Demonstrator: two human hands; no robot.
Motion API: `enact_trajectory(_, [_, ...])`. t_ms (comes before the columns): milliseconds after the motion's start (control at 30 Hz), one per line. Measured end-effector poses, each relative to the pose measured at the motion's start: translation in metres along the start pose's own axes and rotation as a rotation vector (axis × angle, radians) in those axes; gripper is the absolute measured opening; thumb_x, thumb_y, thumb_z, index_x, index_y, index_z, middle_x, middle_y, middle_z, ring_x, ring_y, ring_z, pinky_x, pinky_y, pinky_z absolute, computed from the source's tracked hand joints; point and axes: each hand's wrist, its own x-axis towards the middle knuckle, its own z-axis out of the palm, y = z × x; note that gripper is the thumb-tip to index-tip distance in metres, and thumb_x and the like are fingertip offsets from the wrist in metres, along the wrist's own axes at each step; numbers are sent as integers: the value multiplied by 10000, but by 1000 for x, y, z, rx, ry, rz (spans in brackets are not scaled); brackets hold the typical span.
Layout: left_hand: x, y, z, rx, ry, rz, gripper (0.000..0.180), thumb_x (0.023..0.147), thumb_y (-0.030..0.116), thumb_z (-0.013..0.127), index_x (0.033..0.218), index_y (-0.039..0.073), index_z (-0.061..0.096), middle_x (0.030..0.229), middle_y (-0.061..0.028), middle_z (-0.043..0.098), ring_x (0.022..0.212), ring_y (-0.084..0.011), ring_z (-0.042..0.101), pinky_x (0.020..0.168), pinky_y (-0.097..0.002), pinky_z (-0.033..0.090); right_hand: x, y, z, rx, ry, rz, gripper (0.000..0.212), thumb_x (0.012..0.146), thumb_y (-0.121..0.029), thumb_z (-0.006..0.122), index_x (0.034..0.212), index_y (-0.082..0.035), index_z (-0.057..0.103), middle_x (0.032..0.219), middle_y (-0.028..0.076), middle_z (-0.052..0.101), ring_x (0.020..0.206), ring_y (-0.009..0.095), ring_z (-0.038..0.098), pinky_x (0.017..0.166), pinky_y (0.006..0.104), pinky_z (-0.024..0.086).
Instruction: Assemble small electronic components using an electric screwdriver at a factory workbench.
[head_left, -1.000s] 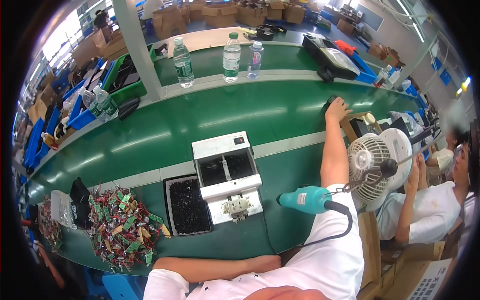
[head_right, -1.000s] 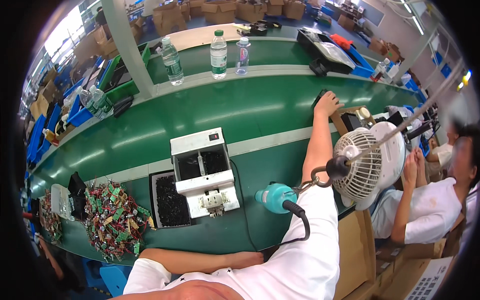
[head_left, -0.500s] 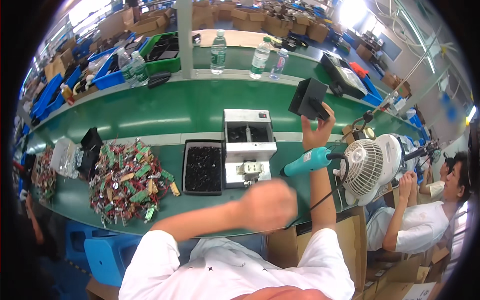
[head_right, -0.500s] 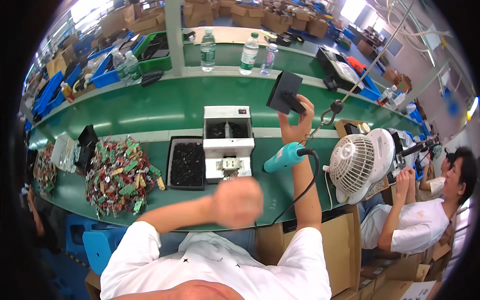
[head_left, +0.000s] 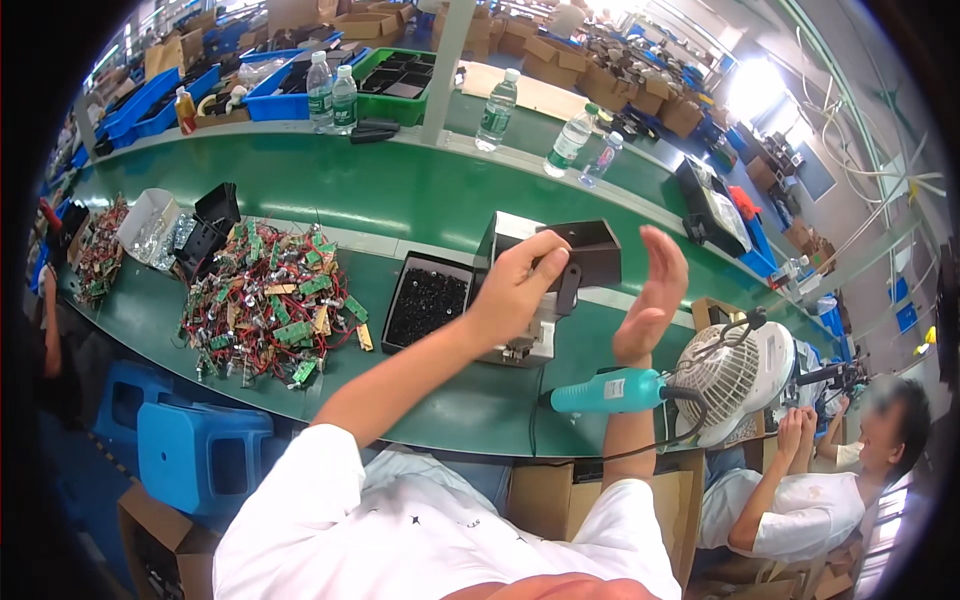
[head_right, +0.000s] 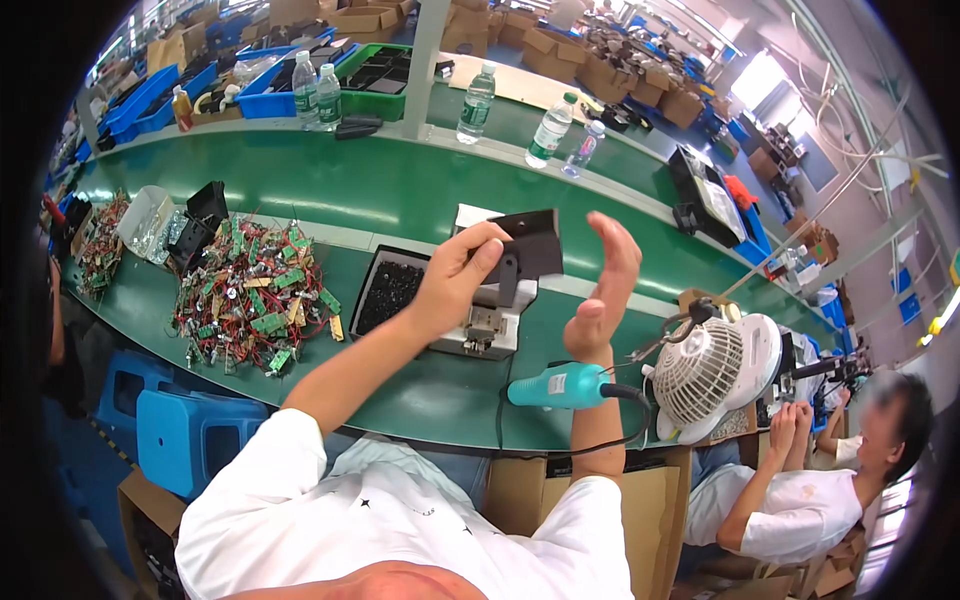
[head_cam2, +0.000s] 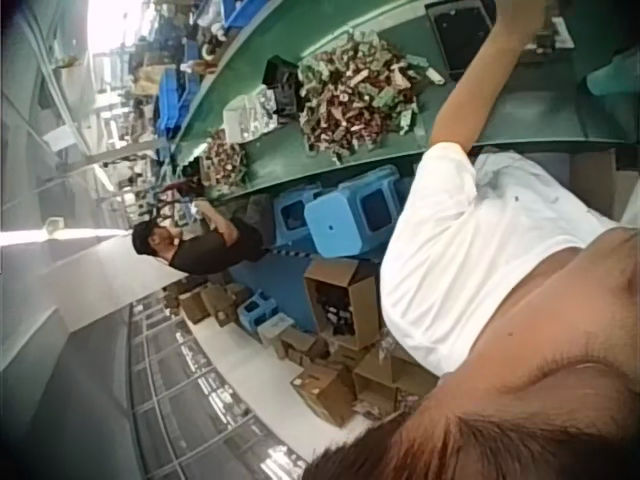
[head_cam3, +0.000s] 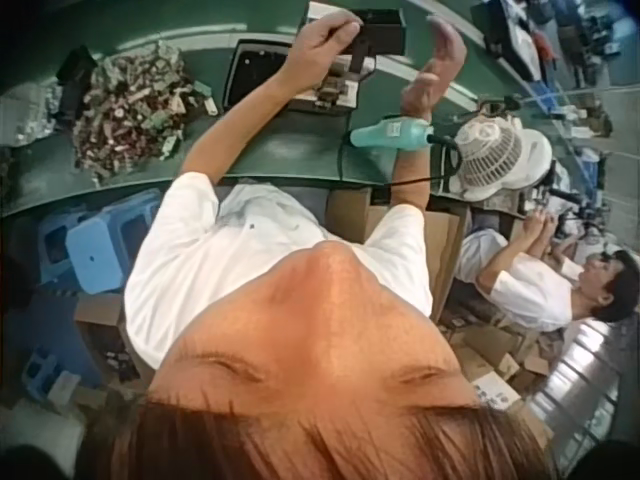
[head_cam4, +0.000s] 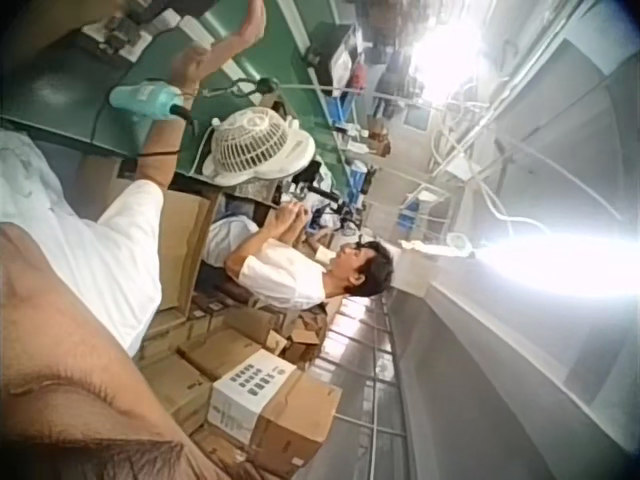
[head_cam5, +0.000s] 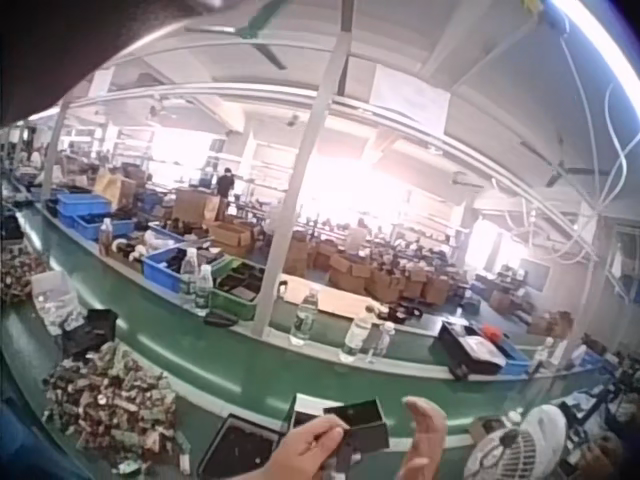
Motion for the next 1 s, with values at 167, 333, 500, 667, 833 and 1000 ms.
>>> enact_trajectory(167, [-3,18,-13,310,-206,79,184,860,153,586,977,18,544,979,-74,535,905,-178,475,809,-277,396,3,-30,-2,276,-230,339,115,835,-129,568,877,-39,511,944,84,567,778,180,508,731,255,417])
enact_trajectory(333, [-18,10,10,470,214,517,111,866,106,561,916,9,582,898,-48,556,903,-156,475,793,-264,398,-19,-33,-1,372,135,606,79,866,-93,522,814,-35,511,868,54,532,712,130,427,676,219,359])
enact_trajectory(500, [-45,-6,14,468,60,419,112,863,101,564,883,1,610,864,-38,565,899,-145,479,778,-258,402,-30,-41,11,394,246,678,100,885,-76,491,800,-28,510,846,46,518,758,121,405,702,216,326])
enact_trajectory(667, [-52,-8,15,36,-12,75,128,847,117,589,868,-4,624,885,-47,571,873,-148,487,752,-261,407,-34,-52,20,250,291,572,128,868,-42,486,741,-32,502,742,30,496,637,102,366,563,222,313])
enact_trajectory(833, [-58,-12,8,163,1,51,109,838,98,586,875,3,626,873,-51,578,743,-147,473,671,-250,387,-44,-45,20,344,318,592,188,920,-177,443,854,-33,544,738,54,527,616,117,426,569,243,365])
enact_trajectory(1000, [-124,-3,-37,278,-144,161,45,797,37,547,804,-2,569,736,-57,524,664,-182,420,640,-267,362,-91,-48,8,903,533,815,357,953,-373,411,1108,-71,523,726,93,551,605,151,501,587,281,439])
